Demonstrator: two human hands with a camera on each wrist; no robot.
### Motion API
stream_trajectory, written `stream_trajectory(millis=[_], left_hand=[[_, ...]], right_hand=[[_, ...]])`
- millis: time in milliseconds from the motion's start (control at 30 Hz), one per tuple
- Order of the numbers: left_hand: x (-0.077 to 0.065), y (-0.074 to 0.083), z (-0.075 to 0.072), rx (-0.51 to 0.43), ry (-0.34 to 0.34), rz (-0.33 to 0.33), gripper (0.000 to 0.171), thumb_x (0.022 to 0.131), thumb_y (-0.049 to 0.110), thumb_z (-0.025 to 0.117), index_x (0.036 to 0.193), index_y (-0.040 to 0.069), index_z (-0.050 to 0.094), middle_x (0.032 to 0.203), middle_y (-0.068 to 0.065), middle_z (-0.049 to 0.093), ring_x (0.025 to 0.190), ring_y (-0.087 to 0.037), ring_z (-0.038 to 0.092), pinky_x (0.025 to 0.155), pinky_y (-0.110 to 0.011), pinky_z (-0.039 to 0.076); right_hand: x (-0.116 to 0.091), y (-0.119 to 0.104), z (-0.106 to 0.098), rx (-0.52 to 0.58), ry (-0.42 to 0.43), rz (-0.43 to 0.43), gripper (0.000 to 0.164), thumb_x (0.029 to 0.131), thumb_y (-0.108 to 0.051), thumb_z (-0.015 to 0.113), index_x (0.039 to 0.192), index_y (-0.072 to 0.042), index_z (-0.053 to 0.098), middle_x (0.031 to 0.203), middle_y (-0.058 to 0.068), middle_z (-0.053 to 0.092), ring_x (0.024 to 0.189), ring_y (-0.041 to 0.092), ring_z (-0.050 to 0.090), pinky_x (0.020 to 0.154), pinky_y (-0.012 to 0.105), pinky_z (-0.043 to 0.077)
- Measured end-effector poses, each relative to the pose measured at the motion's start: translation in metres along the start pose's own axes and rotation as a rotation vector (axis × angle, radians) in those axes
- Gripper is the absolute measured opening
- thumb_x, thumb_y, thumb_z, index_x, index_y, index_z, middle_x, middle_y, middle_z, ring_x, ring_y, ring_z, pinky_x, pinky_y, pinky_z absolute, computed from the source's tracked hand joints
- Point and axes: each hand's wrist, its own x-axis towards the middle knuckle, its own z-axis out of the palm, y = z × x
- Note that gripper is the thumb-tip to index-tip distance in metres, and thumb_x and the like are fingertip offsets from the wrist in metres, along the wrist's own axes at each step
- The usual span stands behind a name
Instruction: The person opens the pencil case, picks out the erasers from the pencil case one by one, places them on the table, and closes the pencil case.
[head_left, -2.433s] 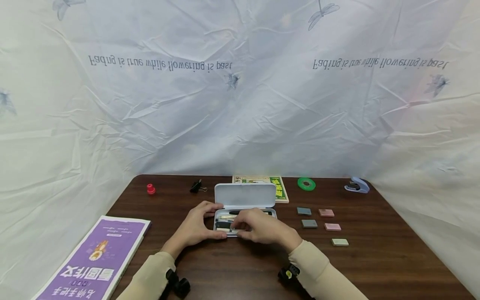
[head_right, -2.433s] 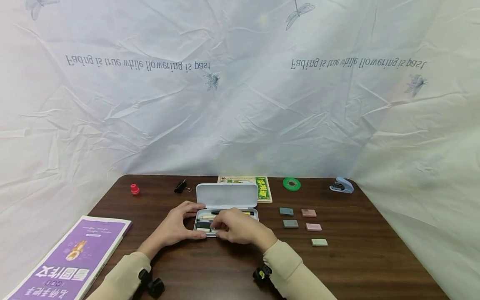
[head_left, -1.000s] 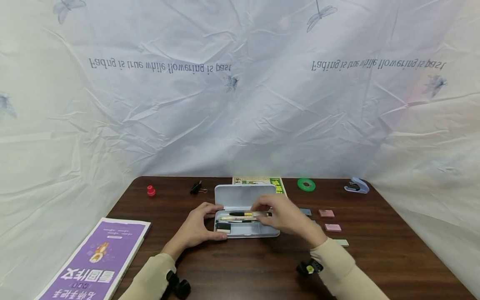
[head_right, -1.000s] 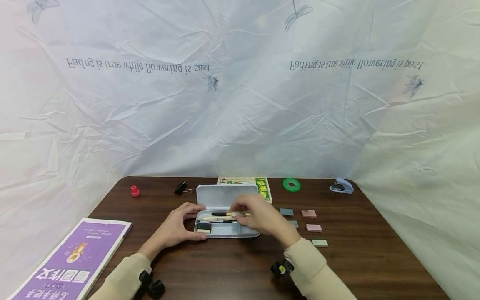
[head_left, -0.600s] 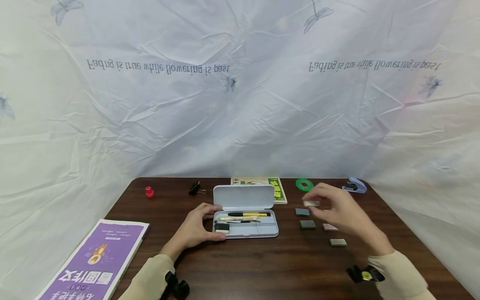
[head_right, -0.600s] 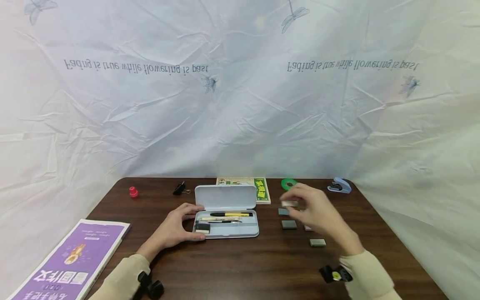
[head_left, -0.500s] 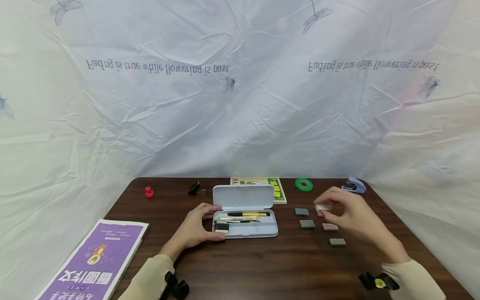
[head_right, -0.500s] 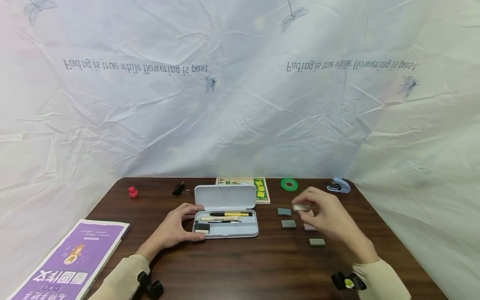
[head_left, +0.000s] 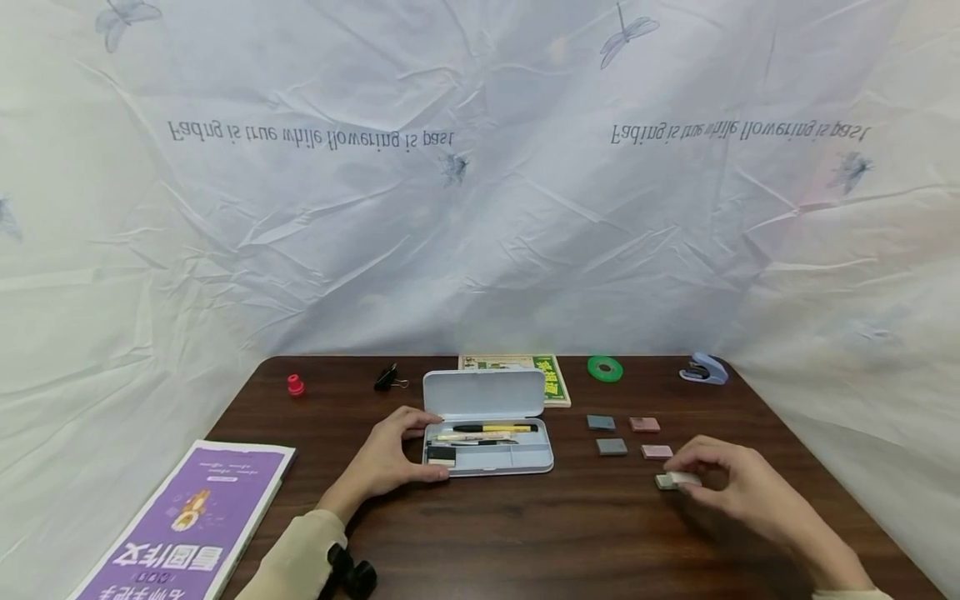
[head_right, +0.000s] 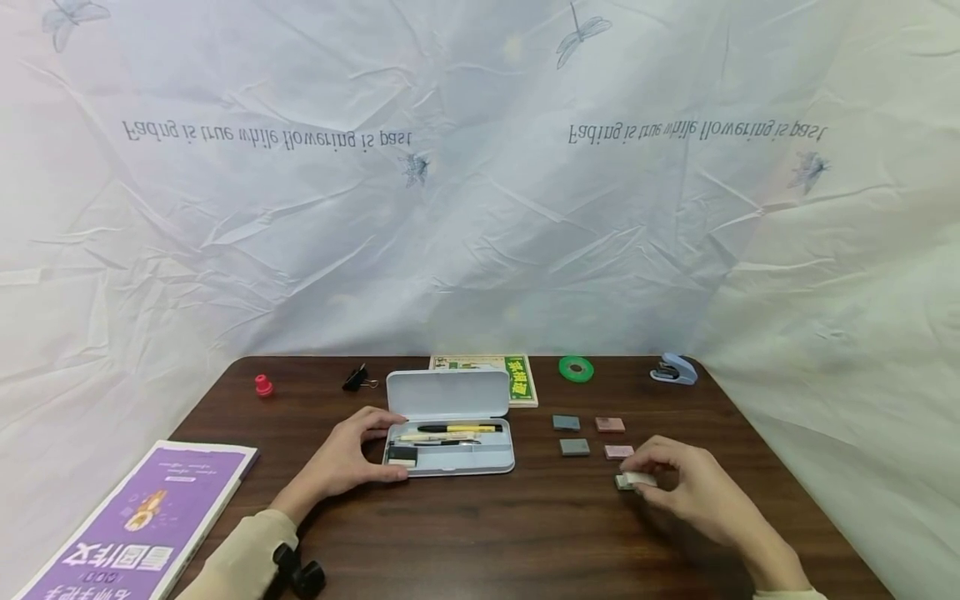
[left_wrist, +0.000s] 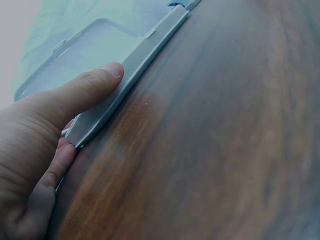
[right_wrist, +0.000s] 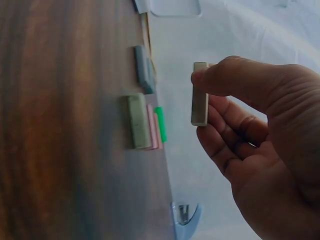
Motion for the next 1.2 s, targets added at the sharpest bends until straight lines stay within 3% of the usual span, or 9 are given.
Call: stream_trajectory(millis=[133,233,433,633,1033,1200], left_hand=[[0.0,0.0,0.0,-0.004,0.008,-0.008,0.086,0.074,0.049,0.106,0.146,0.02,0.069,0.143,0.0,0.065,0.132,-0.023,0.07,0.115,-0.046,0.058],[0.0,0.0,0.0,-0.006,0.011,-0.009,0.087,0.074,0.049,0.106,0.146,0.02,0.068,0.143,0.0,0.065,0.132,-0.022,0.07,0.115,-0.045,0.058],[0.0,0.0,0.0,-0.001,0.012,-0.004,0.085,0.074,0.049,0.106,0.145,0.02,0.07,0.141,0.0,0.065,0.131,-0.021,0.07,0.115,-0.045,0.059],[0.0,0.001,0.0,-0.001,0.012,-0.02,0.084,0.073,0.049,0.106,0.144,0.021,0.07,0.141,0.001,0.065,0.131,-0.021,0.07,0.115,-0.045,0.059],[0.0,0.002,-0.001,0.0,0.015,-0.031,0.081,0.073,0.05,0.106,0.141,0.021,0.072,0.141,0.001,0.065,0.131,-0.021,0.07,0.115,-0.046,0.059],[0.0,0.002,-0.001,-0.001,0.011,-0.025,0.082,0.073,0.051,0.106,0.141,0.021,0.072,0.142,0.002,0.065,0.131,-0.021,0.07,0.115,-0.046,0.059]], right_hand=[[-0.006,0.006,0.002,0.041,-0.083,0.055,0.026,0.096,-0.007,0.089,0.112,-0.027,0.081,0.108,-0.011,0.076,0.091,0.006,0.07,0.077,0.021,0.061],[-0.008,0.012,0.005,0.066,-0.127,0.049,0.023,0.098,-0.009,0.087,0.113,-0.025,0.081,0.11,-0.008,0.077,0.093,0.007,0.07,0.075,0.024,0.061],[-0.01,0.019,0.012,0.098,-0.185,0.049,0.024,0.096,-0.008,0.089,0.113,-0.022,0.082,0.111,-0.005,0.078,0.09,0.008,0.069,0.07,0.025,0.059],[-0.008,0.019,0.013,0.092,-0.251,0.092,0.023,0.096,-0.009,0.089,0.114,-0.022,0.084,0.112,-0.007,0.078,0.096,0.004,0.071,0.077,0.024,0.062],[-0.007,0.015,0.008,0.025,-0.289,0.106,0.023,0.094,-0.017,0.092,0.114,-0.026,0.086,0.113,-0.012,0.077,0.102,-0.002,0.068,0.078,0.023,0.061],[0.0,0.007,0.007,-0.014,-0.232,0.082,0.023,0.094,-0.021,0.093,0.114,-0.026,0.083,0.112,-0.012,0.077,0.098,0.0,0.07,0.077,0.025,0.062]])
